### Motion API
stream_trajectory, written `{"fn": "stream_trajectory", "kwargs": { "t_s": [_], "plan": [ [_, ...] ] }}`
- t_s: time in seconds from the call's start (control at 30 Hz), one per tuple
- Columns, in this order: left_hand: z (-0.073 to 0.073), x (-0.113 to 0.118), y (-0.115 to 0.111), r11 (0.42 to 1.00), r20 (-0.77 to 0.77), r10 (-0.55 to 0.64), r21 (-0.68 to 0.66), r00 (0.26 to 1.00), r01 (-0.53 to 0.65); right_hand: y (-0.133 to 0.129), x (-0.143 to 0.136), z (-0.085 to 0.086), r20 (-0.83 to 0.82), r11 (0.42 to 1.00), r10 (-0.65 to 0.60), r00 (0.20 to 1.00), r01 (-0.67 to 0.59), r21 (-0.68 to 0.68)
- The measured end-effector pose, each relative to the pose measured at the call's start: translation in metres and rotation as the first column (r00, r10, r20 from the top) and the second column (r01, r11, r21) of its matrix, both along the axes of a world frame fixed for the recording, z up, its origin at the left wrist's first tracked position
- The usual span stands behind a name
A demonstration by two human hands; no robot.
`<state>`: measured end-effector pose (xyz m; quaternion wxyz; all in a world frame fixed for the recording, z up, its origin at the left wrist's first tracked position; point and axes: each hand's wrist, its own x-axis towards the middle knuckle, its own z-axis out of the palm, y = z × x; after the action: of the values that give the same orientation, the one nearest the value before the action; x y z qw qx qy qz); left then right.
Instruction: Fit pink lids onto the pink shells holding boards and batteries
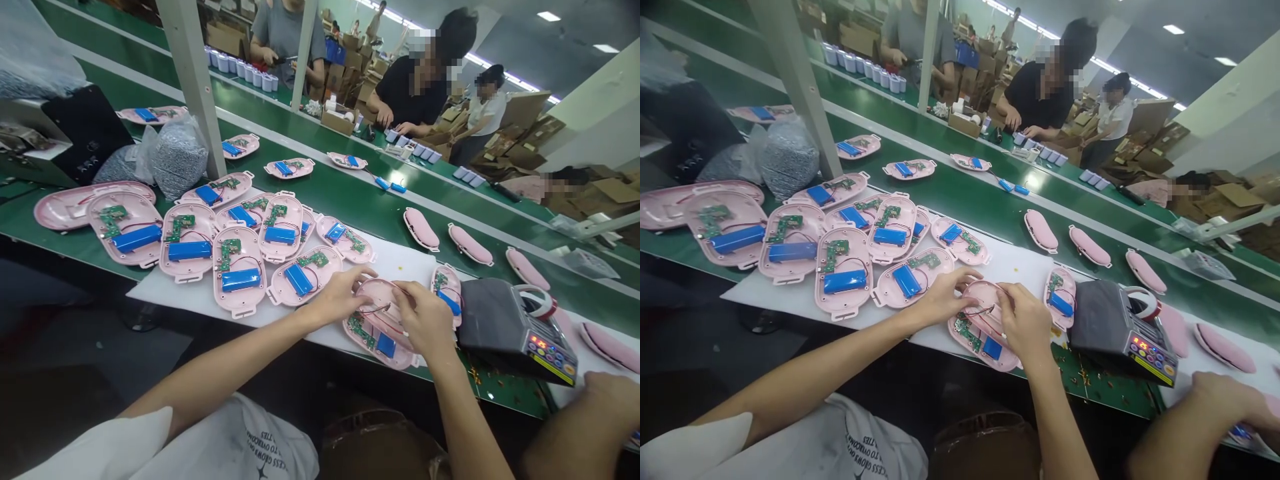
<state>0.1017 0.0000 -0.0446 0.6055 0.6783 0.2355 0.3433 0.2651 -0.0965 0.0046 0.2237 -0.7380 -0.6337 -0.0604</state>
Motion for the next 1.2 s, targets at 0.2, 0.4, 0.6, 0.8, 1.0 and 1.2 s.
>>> {"fn": "stream_trajectory", "kwargs": {
  "t_s": [0.2, 0.4, 0.6, 0.8, 1.0, 1.2],
  "plan": [
    [-0.001, 0.005, 0.001, 0.989, -0.030, 0.037, -0.139, 0.999, -0.041, 0.003, -0.005, -0.002, -0.048, 0.999, 0.012, 0.999, -0.014, -0.047],
    [-0.001, 0.007, -0.002, 0.988, -0.042, 0.026, -0.154, 0.999, -0.032, 0.005, -0.007, -0.009, -0.049, 0.993, -0.067, 0.997, 0.062, -0.098],
    [-0.005, 0.010, -0.002, 0.988, -0.022, 0.021, -0.152, 1.000, -0.024, 0.005, -0.008, -0.007, -0.159, 0.996, -0.041, 0.986, 0.029, -0.081],
    [-0.003, 0.009, -0.002, 0.980, 0.019, -0.004, -0.199, 1.000, 0.008, 0.008, -0.004, -0.008, -0.169, 0.988, -0.053, 0.984, 0.026, -0.154],
    [0.001, 0.007, 0.001, 0.945, 0.025, -0.069, -0.318, 0.997, 0.073, 0.011, -0.002, -0.006, -0.173, 0.990, 0.074, 0.982, -0.093, -0.103],
    [-0.003, 0.007, 0.002, 0.989, -0.020, -0.038, -0.146, 0.999, 0.035, 0.014, -0.009, -0.009, -0.128, 0.998, 0.042, 0.991, -0.047, -0.038]
  ]
}}
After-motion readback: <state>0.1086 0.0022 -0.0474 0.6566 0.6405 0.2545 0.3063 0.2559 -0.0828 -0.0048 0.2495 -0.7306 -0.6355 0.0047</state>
